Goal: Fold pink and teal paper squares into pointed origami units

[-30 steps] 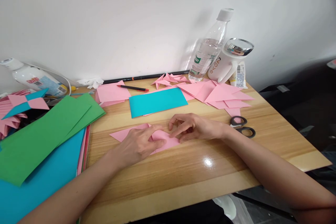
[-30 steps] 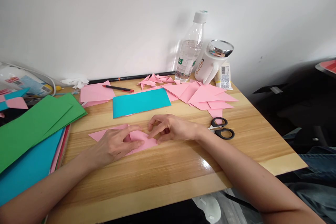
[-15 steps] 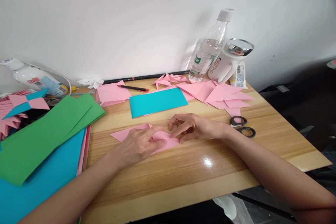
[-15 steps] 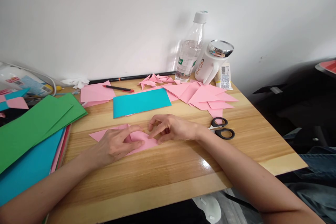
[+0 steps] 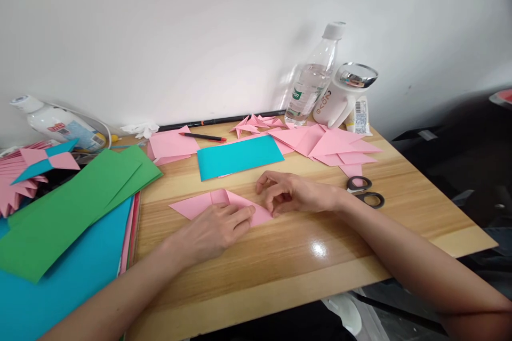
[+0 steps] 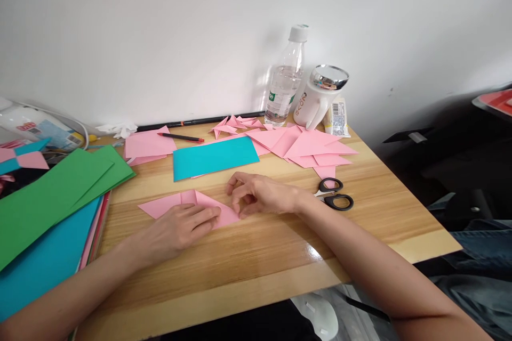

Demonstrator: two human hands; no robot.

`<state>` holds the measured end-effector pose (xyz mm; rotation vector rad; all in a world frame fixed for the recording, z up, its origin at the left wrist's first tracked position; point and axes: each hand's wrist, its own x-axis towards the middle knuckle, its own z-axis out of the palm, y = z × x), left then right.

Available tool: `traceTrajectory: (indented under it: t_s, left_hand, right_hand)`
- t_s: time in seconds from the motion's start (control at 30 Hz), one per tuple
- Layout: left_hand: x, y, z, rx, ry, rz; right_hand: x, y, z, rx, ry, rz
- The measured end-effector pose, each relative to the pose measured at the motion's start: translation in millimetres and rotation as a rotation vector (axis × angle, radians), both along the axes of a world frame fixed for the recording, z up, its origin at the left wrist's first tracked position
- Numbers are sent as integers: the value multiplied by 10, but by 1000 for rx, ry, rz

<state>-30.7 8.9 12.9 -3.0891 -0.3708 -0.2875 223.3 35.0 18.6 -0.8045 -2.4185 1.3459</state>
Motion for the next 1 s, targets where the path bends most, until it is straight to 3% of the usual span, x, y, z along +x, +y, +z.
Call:
traceTrajectory:
  t_s: [0.23, 0.53, 0.67, 0.77, 1.0]
  left_hand:
    - [3, -7, 5, 17, 23, 16]
    - [-3, -26, -5, 113, -32, -1]
    - [3, -34, -1, 114, -28, 4]
    - [9, -36, 2, 106, -29, 0]
    - [20, -63, -14, 91, -89, 3]
  right_hand:
    - [-27, -58, 111, 221, -290, 30]
    - [-41, -172, 213, 239, -444, -24]
    - [-24, -161, 245, 122, -370, -4]
    - [-122, -172, 251, 121, -321, -55]
    - [-234, -277, 309, 200, -596, -125]
